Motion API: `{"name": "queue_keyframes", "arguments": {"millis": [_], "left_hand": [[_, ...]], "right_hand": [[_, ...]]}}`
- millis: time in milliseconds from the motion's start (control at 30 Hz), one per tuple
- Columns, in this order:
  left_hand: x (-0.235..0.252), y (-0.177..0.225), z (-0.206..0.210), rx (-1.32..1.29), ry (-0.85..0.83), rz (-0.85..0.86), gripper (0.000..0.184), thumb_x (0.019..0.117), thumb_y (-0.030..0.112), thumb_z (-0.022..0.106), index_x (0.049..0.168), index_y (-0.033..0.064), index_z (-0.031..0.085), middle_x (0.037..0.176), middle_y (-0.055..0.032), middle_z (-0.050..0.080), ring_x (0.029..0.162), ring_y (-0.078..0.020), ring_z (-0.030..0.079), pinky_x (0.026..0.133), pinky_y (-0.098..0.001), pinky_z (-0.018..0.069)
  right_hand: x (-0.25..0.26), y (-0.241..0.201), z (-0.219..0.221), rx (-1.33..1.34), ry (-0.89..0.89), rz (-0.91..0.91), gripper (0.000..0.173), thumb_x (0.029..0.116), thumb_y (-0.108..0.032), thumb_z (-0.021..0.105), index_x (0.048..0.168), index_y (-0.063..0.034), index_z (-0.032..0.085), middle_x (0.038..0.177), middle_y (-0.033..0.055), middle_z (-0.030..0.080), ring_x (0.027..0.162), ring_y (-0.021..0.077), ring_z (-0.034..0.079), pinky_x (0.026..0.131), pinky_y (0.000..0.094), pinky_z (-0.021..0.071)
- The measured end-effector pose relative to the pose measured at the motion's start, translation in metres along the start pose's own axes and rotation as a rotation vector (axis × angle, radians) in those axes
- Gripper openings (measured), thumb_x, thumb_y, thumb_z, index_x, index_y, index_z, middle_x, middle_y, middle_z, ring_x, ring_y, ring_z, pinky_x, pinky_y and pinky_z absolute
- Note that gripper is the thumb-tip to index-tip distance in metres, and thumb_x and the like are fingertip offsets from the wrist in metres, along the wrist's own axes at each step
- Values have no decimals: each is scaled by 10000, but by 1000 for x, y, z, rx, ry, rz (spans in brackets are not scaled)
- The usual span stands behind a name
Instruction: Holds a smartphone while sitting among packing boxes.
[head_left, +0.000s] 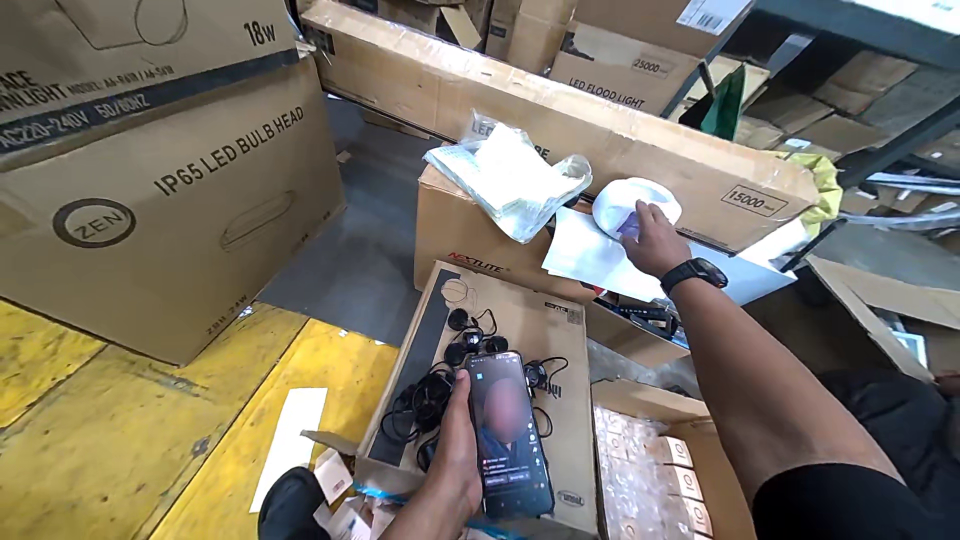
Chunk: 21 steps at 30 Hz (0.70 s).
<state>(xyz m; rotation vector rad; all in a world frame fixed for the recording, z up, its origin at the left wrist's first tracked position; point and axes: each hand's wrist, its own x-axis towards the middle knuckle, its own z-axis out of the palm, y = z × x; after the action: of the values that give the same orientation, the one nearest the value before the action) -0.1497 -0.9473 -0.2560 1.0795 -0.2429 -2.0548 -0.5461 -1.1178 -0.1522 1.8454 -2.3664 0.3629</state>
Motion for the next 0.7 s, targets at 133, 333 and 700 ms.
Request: {"name": "queue_keyframes", "arguments": {"millis": [133, 333, 700], "left_hand": [[-6, 6, -2, -58, -28, 24, 611, 1105, 508, 250, 1272, 57, 628, 1050, -173, 723, 927, -273, 724, 802, -455, 612], [-10, 16, 3, -60, -45, 84, 617, 1103, 519, 224, 1290, 74, 607, 1045, -160, 719, 910, -272, 723, 768, -467, 614], [-37, 12, 2, 66, -153, 212, 601, 1117, 476, 206, 1225, 53, 620, 958, -130, 715, 842, -236, 717, 728, -428, 616]], "right_hand": [[-21, -25, 0, -135, 3, -208, 562, 855, -67, 743, 1363, 91, 561, 1436, 407, 457, 1342, 636, 395, 1004, 795, 369], [-115, -127, -10, -434, 43, -841, 322, 896, -58, 714, 1216, -23, 695, 1457, 237, 547, 1421, 457, 427, 1100, 615, 401], [-208, -147, -63, -571, 92, -1112, 258, 990, 20, 532, 1199, -19, 678, 1398, 161, 613, 1413, 346, 472, 1096, 488, 446]]}}
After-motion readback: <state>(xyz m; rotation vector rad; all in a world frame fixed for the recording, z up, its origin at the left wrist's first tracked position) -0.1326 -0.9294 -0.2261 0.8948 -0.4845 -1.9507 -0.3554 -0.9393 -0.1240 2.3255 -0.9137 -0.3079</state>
